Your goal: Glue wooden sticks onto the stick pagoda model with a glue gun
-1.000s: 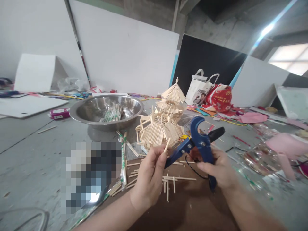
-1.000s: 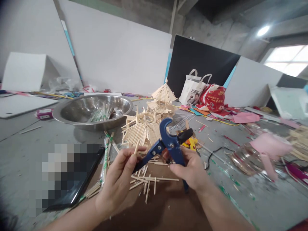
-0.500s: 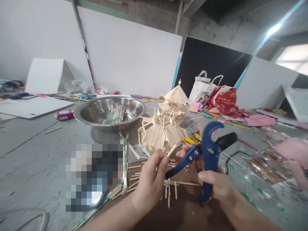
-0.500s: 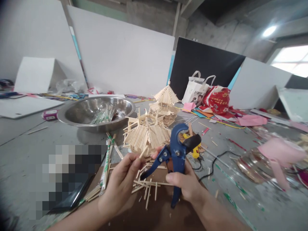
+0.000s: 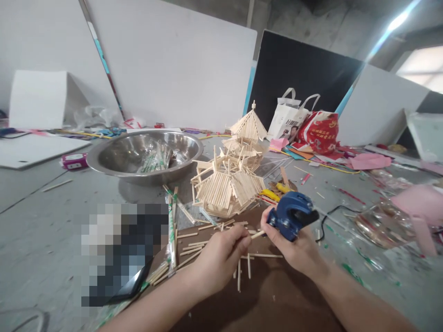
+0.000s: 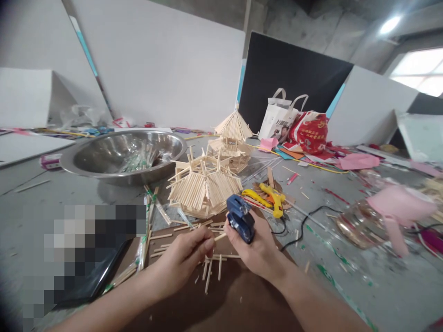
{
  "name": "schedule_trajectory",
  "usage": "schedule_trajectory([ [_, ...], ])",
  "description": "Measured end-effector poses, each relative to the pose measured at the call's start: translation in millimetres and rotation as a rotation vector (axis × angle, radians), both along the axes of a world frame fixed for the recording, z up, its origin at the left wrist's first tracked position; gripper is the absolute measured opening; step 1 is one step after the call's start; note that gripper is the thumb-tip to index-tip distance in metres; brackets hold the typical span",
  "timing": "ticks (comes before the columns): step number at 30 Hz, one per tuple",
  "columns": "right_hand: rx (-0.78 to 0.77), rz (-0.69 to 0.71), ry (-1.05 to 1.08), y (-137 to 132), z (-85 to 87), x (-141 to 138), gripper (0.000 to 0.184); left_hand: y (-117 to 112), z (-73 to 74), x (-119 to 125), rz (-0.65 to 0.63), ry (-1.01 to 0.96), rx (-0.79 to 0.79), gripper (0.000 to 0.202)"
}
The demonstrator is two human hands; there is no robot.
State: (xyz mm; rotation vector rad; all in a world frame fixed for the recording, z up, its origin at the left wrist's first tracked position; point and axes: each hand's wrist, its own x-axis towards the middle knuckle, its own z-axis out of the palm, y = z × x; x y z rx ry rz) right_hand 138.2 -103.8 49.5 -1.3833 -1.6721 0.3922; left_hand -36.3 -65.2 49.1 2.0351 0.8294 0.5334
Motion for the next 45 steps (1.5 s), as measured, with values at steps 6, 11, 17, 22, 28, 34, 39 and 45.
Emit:
schedule_trajectory([
  [6,-0.082,0.033,0.034,4,5.3,3,0.014,5,-6.8,0,0.041,-0.115,-0.154,0.030],
  [11,-0.094,-0.039,-0.023,2,5.2,1,0.015,4,-4.2,0,0.028,-0.105,-0.127,0.033],
  [17,-0.070,0.006,-0.075,-2,-0.8,-7,0.014,-1,-6.4,1,0.002,-0.026,0.103,0.024],
  [22,-0.021,0.066,-0.160,1,3.4,-4,0.027,4,-8.4,-1,0.141,-0.148,0.148,0.022],
  [28,0.025,0.030,-0.310,12,-1.9,2,0.044,8,-6.4,-4,0.210,-0.226,0.172,0.021],
  [34,-0.018,0.052,-0.389,10,-1.4,-1,0.046,8,-8.4,-4,0.183,-0.246,0.210,0.022],
  [39,-0.068,0.053,-0.422,9,-2.0,0,0.046,8,-7.5,-4,0.147,-0.254,0.215,0.019],
  [45,-0.084,0.043,-0.436,9,-3.4,0,0.044,7,-5.4,-5,0.134,-0.207,0.248,0.023],
])
